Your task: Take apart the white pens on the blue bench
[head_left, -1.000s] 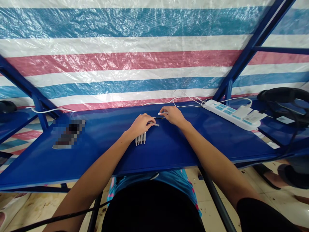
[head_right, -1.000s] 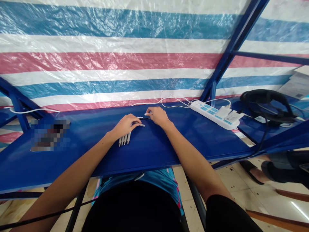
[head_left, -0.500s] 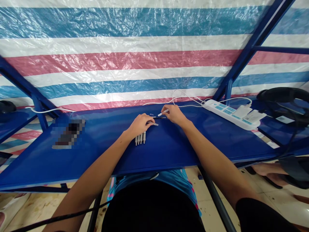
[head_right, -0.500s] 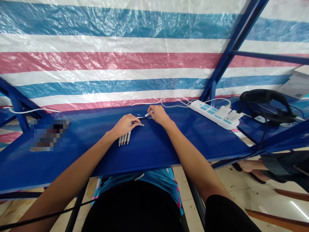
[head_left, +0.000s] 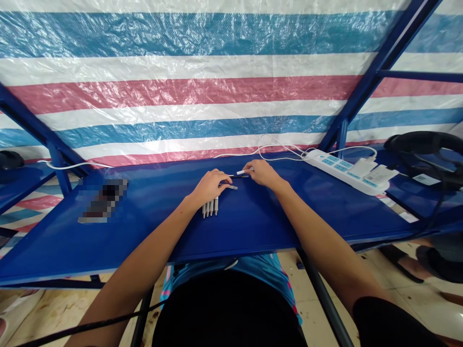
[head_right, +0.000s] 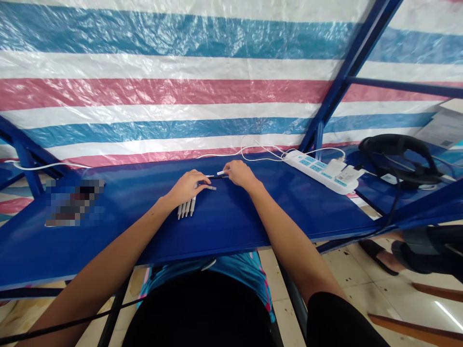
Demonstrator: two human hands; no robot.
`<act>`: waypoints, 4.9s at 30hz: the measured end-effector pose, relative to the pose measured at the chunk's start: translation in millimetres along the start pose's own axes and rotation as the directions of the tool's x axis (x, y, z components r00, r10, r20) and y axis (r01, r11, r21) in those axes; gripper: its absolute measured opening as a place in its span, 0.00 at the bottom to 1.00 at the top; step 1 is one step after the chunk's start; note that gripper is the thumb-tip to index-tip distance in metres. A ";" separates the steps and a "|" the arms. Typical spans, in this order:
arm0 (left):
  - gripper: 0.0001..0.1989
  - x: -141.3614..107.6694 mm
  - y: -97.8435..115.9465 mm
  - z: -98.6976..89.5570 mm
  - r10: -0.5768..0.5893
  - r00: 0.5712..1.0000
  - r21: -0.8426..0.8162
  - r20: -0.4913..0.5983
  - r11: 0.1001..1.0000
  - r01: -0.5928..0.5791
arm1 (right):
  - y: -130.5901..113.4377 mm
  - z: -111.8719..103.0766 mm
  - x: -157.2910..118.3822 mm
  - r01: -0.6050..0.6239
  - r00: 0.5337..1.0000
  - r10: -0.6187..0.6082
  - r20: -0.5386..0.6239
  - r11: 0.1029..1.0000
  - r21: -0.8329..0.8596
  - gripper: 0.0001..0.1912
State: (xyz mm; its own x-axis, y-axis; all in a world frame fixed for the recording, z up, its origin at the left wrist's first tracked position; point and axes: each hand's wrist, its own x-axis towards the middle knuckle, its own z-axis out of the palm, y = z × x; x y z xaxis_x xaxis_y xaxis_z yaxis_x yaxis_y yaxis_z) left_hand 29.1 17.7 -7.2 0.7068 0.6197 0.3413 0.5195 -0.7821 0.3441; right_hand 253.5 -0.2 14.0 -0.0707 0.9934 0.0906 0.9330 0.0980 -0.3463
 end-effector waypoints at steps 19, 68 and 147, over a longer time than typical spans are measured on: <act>0.12 -4.2 -31.8 -4.3 -0.167 0.979 0.086 -0.117 0.980 0.177 | -12.8 8.3 -1.6 0.138 0.990 -0.138 0.007 0.989 0.051 0.09; 0.34 -3.5 -26.1 -11.1 -0.127 0.992 0.115 0.027 0.986 0.123 | -18.1 1.9 -7.8 0.130 0.988 -0.135 0.078 0.989 0.071 0.15; 0.27 -5.6 -24.9 -6.9 -0.161 0.985 -0.121 0.065 0.978 0.168 | -17.8 1.8 -8.8 0.211 0.975 -0.219 0.042 0.968 0.134 0.11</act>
State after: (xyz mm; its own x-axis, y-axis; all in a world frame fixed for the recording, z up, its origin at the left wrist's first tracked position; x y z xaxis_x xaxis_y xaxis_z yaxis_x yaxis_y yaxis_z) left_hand 8.9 34.2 -11.6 0.6438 0.7318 0.2236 0.5690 -0.6532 0.4996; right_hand 236.9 -10.6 17.7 -0.2878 0.9495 0.1249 0.8412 0.3129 -0.4410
